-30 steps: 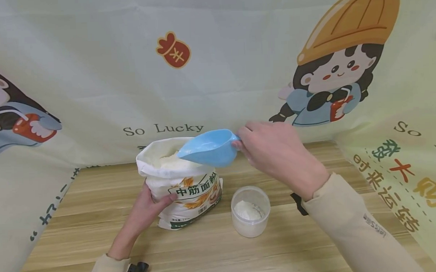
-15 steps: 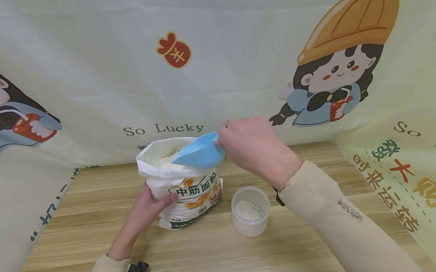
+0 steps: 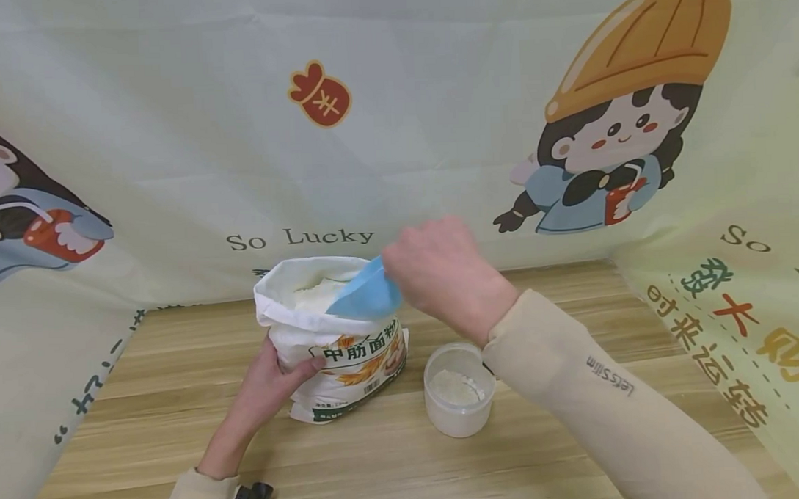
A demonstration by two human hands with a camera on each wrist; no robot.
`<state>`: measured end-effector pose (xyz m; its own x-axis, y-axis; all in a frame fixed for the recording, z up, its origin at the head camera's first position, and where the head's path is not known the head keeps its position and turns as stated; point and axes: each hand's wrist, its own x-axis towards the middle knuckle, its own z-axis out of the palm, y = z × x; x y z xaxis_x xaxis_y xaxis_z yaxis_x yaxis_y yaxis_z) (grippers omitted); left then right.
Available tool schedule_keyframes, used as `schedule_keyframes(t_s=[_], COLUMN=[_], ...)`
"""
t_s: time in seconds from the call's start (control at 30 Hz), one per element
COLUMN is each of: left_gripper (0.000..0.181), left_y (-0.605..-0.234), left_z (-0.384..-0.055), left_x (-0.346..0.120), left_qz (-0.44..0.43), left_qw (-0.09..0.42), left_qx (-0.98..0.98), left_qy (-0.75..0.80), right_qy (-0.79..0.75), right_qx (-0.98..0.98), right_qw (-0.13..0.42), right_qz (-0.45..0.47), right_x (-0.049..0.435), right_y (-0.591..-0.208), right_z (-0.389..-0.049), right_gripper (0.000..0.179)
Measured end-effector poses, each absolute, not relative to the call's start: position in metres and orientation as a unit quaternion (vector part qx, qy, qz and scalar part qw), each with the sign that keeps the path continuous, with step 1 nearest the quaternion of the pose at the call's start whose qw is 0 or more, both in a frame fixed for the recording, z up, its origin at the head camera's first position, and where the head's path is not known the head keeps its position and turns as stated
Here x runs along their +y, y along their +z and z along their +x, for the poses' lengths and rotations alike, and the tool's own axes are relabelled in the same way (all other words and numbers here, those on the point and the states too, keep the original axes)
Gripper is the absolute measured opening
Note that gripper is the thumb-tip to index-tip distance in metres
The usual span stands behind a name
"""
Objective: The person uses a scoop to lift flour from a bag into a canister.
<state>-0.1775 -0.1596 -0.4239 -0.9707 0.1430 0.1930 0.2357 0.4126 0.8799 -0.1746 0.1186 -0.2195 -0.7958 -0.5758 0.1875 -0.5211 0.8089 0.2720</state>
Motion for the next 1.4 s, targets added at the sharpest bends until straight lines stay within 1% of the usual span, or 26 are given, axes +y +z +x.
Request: schedule_keyframes(t_s=[0.1, 0.27, 0.33, 0.43, 0.53, 0.7, 0.93, 1.1, 1.27, 1.4], left_gripper=[0.081, 0.082, 0.083, 0.084, 0.085, 0.085, 0.084, 0.083, 0.082, 0.083], left_y=[-0.424, -0.426, -0.426, -0.426, -0.426, -0.426, -0.425, -0.426, -0.424, -0.423], left_z=[-0.178, -0.179, -0.179, -0.178, -0.178, -0.177, -0.178, -0.178, -0.177, -0.177], left_x=[-0.16, -0.16, -0.16, -0.161, -0.161, -0.16, -0.16, -0.161, -0.161, -0.161], left_qz=[-0.12, -0.128, -0.129, -0.127, -0.124, -0.124, -0.119, -0.118, -0.114, -0.114], left_qw=[0.046, 0.051, 0.052, 0.051, 0.05, 0.049, 0.049, 0.051, 0.048, 0.041], left_qx=[-0.836, -0.834, -0.834, -0.835, -0.835, -0.833, -0.834, -0.837, -0.839, -0.839], left_qy=[-0.533, -0.534, -0.535, -0.534, -0.534, -0.537, -0.536, -0.532, -0.53, -0.53], right_qy=[-0.105, -0.106, -0.11, -0.119, -0.125, -0.135, -0.149, -0.161, -0.166, -0.159], right_qx=[-0.941, -0.942, -0.943, -0.943, -0.941, -0.937, -0.94, -0.936, -0.937, -0.936], right_qw=[0.131, 0.119, 0.115, 0.115, 0.127, 0.138, 0.119, 0.126, 0.115, 0.115], right_qz=[0.295, 0.295, 0.291, 0.287, 0.289, 0.293, 0.284, 0.286, 0.287, 0.293], right_x=[0.117, 0.113, 0.111, 0.107, 0.104, 0.097, 0.087, 0.081, 0.076, 0.073], right_y=[-0.22, -0.222, -0.223, -0.225, -0.228, -0.231, -0.235, -0.239, -0.245, -0.249], right_z=[-0.176, -0.18, -0.182, -0.183, -0.183, -0.184, -0.188, -0.19, -0.193, -0.195], right_gripper=[0.014, 0.026, 0.028, 0.028, 0.024, 0.026, 0.026, 0.024, 0.022, 0.026])
